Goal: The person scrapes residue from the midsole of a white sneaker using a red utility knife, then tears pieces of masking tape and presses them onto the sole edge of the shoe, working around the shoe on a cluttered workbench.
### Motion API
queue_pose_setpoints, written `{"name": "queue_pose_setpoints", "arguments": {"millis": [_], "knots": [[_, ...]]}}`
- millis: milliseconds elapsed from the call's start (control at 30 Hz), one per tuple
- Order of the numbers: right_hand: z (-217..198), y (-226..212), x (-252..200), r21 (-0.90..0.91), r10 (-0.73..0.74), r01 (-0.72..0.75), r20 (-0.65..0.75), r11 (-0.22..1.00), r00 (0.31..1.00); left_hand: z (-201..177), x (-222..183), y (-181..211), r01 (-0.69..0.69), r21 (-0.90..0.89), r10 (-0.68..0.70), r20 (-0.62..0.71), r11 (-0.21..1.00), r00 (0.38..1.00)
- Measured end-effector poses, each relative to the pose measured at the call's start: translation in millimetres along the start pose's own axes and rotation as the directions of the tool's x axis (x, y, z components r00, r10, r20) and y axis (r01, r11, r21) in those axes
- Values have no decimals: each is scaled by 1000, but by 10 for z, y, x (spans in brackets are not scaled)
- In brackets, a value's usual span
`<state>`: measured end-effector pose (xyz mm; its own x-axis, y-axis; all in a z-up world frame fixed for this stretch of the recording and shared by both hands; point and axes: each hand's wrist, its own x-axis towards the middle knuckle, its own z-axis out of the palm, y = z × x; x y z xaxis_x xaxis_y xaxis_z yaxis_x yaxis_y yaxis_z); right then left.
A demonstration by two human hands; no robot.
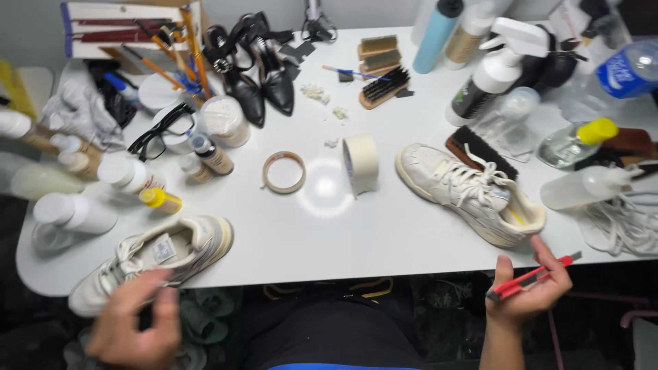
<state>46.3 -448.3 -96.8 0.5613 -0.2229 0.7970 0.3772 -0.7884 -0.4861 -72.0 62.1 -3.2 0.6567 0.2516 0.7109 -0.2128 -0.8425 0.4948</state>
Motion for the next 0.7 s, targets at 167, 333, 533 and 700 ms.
{"name": "queue_pose_setpoints", "arguments": {"millis": [167,333,533,700], "knots": [[634,-636,245,343,-170,39,361,939,917,-417,-82,-610,263,457,-247,-96,850,964],[1257,-688,425,367,-349,149,572,918,743,-445,-186,-851,428,258,-460,78,866,885],[1534,-507,539,271,-515,442,549,855,659,-566,-147,-867,369,231,-408,149,900,901],[1797,-143,604,0,-473,637,670,771,572,-649,-388,-1193,482,347,-470,-124,804,874]]}}
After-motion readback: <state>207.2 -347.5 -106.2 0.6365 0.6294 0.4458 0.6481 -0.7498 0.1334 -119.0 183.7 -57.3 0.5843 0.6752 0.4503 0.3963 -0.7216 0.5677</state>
